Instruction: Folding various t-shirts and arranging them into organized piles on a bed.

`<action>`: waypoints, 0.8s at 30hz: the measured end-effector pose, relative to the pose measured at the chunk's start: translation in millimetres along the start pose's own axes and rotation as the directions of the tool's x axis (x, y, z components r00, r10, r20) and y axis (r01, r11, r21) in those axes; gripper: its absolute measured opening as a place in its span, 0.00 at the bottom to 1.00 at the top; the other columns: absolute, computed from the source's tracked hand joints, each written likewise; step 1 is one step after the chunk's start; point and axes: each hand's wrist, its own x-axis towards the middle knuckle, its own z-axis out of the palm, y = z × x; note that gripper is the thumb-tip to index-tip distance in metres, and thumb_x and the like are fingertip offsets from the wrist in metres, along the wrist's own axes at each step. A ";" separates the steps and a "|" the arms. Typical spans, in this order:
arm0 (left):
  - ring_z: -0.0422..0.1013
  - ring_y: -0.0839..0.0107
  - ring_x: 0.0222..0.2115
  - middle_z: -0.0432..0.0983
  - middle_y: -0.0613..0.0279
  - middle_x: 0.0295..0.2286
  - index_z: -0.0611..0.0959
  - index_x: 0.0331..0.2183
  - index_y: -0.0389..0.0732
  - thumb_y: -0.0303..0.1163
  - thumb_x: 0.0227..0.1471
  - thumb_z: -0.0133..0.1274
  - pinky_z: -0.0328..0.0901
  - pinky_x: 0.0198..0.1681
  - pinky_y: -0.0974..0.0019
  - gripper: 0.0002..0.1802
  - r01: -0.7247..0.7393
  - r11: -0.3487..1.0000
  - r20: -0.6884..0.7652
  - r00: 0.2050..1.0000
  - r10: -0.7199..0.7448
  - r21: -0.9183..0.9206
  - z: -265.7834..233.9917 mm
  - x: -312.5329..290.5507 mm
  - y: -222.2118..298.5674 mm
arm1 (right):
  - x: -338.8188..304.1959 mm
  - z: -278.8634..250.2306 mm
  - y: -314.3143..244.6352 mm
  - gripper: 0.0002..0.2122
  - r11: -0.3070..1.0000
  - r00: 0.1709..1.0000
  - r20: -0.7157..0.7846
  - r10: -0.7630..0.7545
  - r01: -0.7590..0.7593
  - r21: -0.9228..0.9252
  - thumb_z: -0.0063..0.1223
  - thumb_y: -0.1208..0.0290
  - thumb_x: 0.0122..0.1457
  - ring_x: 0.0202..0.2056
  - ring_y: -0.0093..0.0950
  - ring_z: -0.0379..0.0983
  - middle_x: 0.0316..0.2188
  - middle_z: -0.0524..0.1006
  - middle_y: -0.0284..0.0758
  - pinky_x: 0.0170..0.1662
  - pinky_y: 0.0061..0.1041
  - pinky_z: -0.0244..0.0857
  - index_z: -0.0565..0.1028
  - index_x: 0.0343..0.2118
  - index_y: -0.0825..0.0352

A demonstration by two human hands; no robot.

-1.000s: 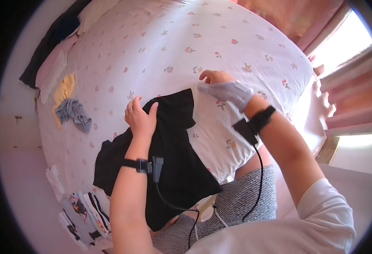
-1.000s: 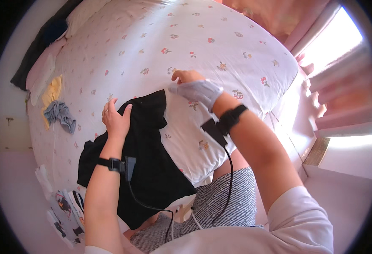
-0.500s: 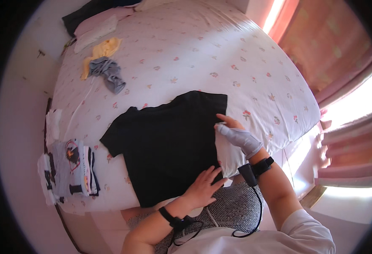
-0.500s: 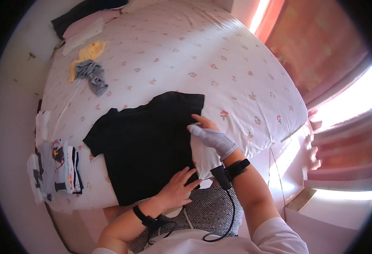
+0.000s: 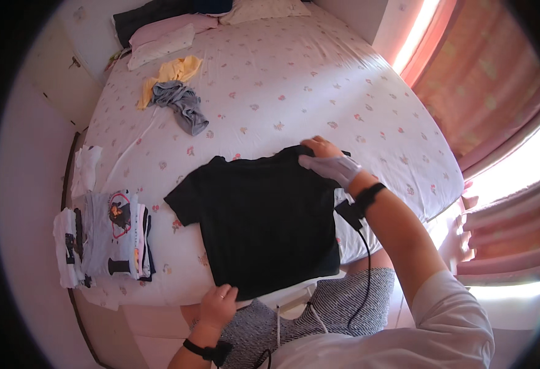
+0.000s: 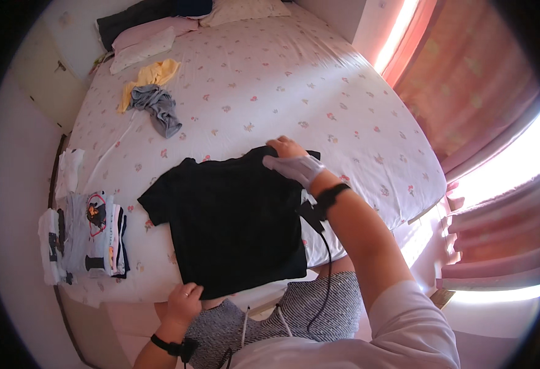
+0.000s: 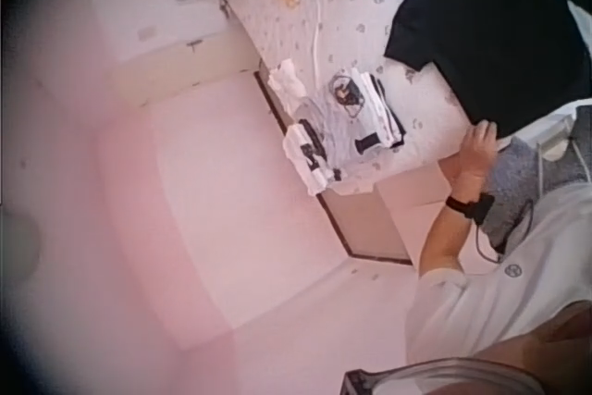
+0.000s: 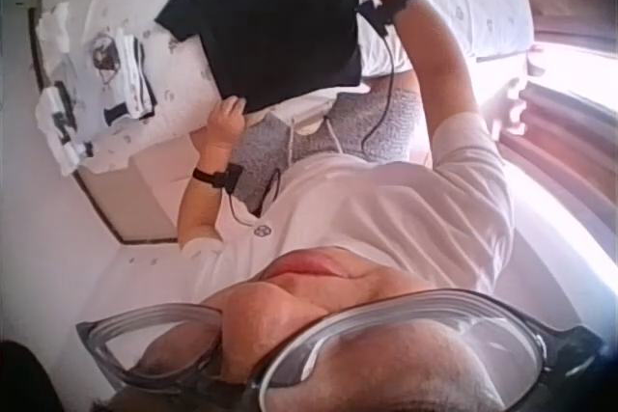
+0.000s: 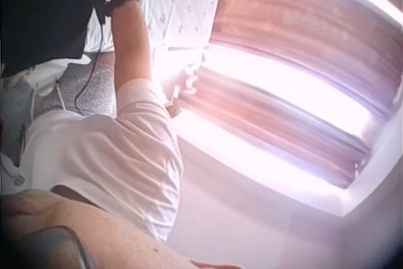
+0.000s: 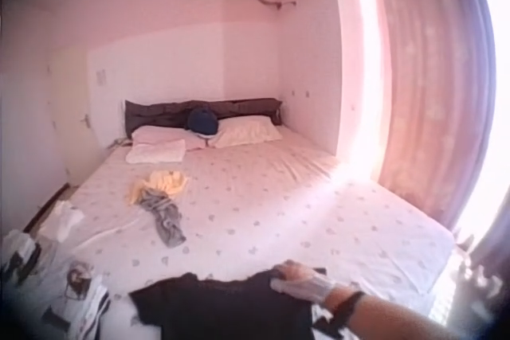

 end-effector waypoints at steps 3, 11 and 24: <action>0.71 0.60 0.24 0.74 0.62 0.29 0.81 0.30 0.42 0.28 0.40 0.54 0.68 0.28 0.58 0.09 0.007 0.999 0.251 0.968 0.005 -0.049 6.5 -15.4 -3.1 | 48.0 19.2 -13.8 0.25 0.995 0.999 0.038 -0.018 0.021 -0.093 0.51 0.56 0.51 0.50 0.43 0.68 0.48 0.71 0.48 0.54 0.35 0.62 0.72 0.49 0.67; 0.71 0.54 0.34 0.74 0.51 0.33 0.79 0.35 0.37 0.34 0.50 0.55 0.67 0.39 0.56 0.12 0.238 0.957 -0.191 0.944 -0.268 -0.168 28.3 217.6 -114.9 | 97.4 34.7 18.5 0.16 0.996 0.980 0.198 -0.016 0.034 -0.088 0.53 0.60 0.51 0.39 0.39 0.75 0.33 0.77 0.46 0.44 0.33 0.67 0.76 0.38 0.66; 0.72 0.51 0.42 0.76 0.49 0.38 0.78 0.42 0.41 0.39 0.51 0.54 0.65 0.46 0.53 0.17 0.427 0.903 0.189 0.892 -0.411 -0.052 63.6 301.3 -196.8 | 82.1 28.0 34.6 0.21 0.981 0.974 0.136 0.180 -0.169 -0.092 0.51 0.54 0.51 0.41 0.40 0.74 0.37 0.77 0.45 0.46 0.34 0.67 0.77 0.38 0.68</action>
